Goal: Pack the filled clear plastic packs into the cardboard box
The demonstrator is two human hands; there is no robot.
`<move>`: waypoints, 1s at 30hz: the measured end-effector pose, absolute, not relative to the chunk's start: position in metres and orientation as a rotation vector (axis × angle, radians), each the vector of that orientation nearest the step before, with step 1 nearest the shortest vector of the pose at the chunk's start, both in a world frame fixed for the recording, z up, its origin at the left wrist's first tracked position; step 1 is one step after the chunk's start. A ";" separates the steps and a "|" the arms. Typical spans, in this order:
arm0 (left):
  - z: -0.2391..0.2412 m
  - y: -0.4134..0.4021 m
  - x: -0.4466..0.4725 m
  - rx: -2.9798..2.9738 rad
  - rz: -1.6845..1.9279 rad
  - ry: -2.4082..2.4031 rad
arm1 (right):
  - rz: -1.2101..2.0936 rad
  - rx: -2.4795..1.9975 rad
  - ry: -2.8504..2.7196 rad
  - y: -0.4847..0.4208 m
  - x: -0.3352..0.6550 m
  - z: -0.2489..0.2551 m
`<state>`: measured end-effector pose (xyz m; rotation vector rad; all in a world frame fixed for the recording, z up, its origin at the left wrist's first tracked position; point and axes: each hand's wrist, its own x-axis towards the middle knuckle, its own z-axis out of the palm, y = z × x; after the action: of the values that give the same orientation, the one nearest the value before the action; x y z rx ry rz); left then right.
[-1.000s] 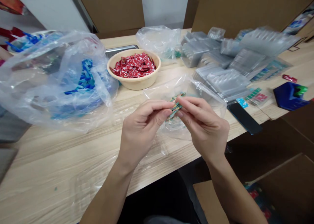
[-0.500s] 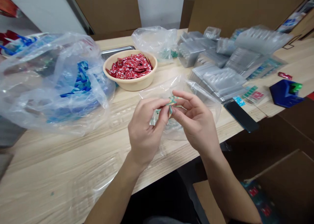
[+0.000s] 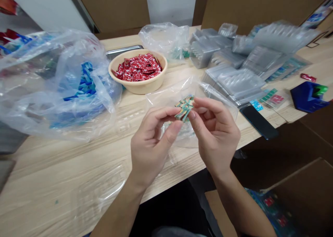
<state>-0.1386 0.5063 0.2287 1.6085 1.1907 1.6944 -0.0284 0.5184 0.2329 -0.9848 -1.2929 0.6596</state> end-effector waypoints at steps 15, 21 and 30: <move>0.219 0.495 -0.153 1.678 1.843 1.226 | 0.406 -1.613 -2.713 0.589 -0.019 0.237; 0.210 0.486 -0.172 1.450 1.845 1.338 | 0.272 -1.591 -2.897 0.594 -0.028 0.230; 0.203 0.471 -0.193 1.179 1.718 1.190 | 0.472 -1.189 -2.071 0.558 -0.013 0.244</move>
<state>-0.1929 0.4711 0.2029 1.1793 1.1897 1.7184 -0.0126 0.5584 0.2436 -1.1891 -2.0712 0.4723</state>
